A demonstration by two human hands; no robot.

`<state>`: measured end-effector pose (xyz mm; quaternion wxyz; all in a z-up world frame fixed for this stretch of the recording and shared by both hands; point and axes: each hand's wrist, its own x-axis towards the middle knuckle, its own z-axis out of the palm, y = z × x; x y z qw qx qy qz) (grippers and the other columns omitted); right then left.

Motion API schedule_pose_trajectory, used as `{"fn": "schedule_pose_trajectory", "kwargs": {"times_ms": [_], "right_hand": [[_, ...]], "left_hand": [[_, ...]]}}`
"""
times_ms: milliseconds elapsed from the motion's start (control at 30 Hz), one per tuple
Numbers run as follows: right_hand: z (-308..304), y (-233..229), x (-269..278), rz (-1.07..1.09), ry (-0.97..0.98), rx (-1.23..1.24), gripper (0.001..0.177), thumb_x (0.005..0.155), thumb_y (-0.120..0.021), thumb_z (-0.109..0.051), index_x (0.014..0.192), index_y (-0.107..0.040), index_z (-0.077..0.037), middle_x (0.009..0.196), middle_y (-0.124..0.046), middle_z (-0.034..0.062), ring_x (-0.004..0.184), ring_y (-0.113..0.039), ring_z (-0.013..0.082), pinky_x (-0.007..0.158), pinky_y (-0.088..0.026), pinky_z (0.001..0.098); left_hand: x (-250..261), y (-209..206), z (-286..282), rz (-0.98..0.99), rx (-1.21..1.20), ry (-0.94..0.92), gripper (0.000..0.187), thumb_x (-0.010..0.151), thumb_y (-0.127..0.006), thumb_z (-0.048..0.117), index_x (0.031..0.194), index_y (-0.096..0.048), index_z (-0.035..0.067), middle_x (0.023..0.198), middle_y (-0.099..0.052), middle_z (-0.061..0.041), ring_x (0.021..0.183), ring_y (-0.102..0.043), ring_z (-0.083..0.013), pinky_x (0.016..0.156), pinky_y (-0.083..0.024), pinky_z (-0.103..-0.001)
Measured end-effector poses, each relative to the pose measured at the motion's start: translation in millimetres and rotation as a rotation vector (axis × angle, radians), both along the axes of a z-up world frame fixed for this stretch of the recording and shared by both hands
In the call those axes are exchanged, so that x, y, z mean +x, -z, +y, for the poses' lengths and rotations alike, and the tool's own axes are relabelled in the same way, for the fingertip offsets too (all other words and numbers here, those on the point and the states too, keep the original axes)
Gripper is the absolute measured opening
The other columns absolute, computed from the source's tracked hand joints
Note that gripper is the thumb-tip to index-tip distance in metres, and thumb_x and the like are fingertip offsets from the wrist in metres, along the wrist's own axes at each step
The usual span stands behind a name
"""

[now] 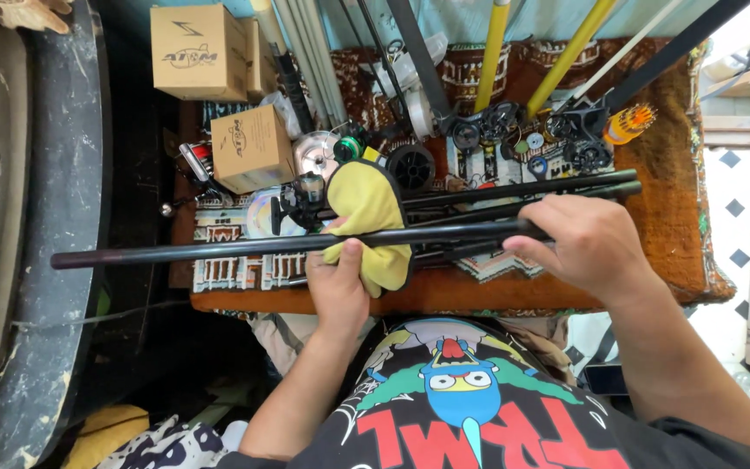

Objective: Cleaning a fishing rod using a yellow cloth on a table surrounded by fishing equipment.

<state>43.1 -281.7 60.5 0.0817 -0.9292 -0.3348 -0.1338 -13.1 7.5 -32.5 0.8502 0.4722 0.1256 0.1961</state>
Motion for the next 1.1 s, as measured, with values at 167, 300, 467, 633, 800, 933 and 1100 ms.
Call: {"fn": "schedule_pose_trajectory", "kwargs": {"times_ms": [167,300,467,633,800,933,1100], "right_hand": [[13.9,20.3,-6.1,-0.019,-0.018,0.086,0.044,0.1,-0.054,-0.058,0.103,-0.067,-0.016,0.074,-0.06,0.0013,0.07,-0.067,0.0218,0.062,-0.053,0.032],[30.5,21.9,-13.0,-0.004,-0.025,0.336,0.039,0.099,-0.06,-0.052,0.11,-0.072,-0.016,0.083,-0.063,-0.0011,0.074,-0.066,0.0187,0.068,-0.054,0.0276],[13.9,45.3,-2.2,-0.086,-0.033,0.755,0.046,0.098,-0.061,-0.047,0.096,-0.078,-0.005,0.082,-0.072,0.006,0.07,-0.066,0.0234,0.071,-0.056,0.0347],[19.9,83.3,-5.6,0.202,0.134,1.023,0.034,0.104,-0.054,-0.03,0.105,-0.076,-0.003,0.064,-0.06,0.0023,0.055,-0.054,0.0149,0.061,-0.05,0.0303],[46.5,90.9,-13.6,0.363,0.153,1.216,0.022,0.106,-0.046,-0.013,0.108,-0.064,-0.002,0.066,-0.055,0.0013,0.057,-0.049,0.0104,0.058,-0.045,0.025],[74.1,67.4,-32.9,0.412,0.163,1.205,0.02,0.107,-0.045,-0.016,0.115,-0.056,-0.002,0.078,-0.059,0.0056,0.069,-0.056,0.0126,0.066,-0.051,0.0301],[65.4,71.9,-35.6,0.401,0.141,1.164,0.018,0.109,-0.041,-0.013,0.12,-0.048,0.0,0.1,-0.059,0.0104,0.084,-0.069,0.0189,0.08,-0.058,0.0366]], "left_hand": [[3.5,-4.1,-27.7,-0.007,-0.051,0.062,0.039,0.091,-0.077,0.011,0.124,-0.065,-0.004,0.104,-0.072,-0.015,0.098,-0.07,-0.0219,0.085,-0.064,-0.04],[5.2,3.5,-26.9,-0.011,-0.048,0.096,0.037,0.091,-0.076,0.008,0.124,-0.065,-0.005,0.102,-0.072,-0.016,0.098,-0.07,-0.0223,0.085,-0.064,-0.041],[3.6,-3.1,-19.2,-0.027,-0.014,0.088,0.036,0.093,-0.075,0.011,0.123,-0.064,-0.006,0.101,-0.072,-0.017,0.096,-0.071,-0.0225,0.084,-0.063,-0.039],[2.2,-4.1,-26.8,-0.008,0.027,0.083,0.036,0.092,-0.075,0.011,0.123,-0.066,-0.004,0.103,-0.072,-0.016,0.096,-0.068,-0.0214,0.084,-0.063,-0.039],[3.6,-5.7,-38.9,0.021,0.183,0.183,0.042,0.083,-0.085,0.011,0.121,-0.07,0.001,0.1,-0.074,-0.012,0.091,-0.07,-0.0174,0.076,-0.061,-0.032],[3.2,-18.2,-69.6,0.014,0.187,0.323,0.052,0.07,-0.095,0.01,0.117,-0.073,0.001,0.096,-0.075,-0.011,0.086,-0.068,-0.0138,0.073,-0.06,-0.032],[6.8,-19.5,-71.5,0.038,0.165,0.378,0.043,0.072,-0.094,0.007,0.11,-0.075,0.003,0.09,-0.077,-0.012,0.081,-0.069,-0.0088,0.068,-0.06,-0.025]]}}
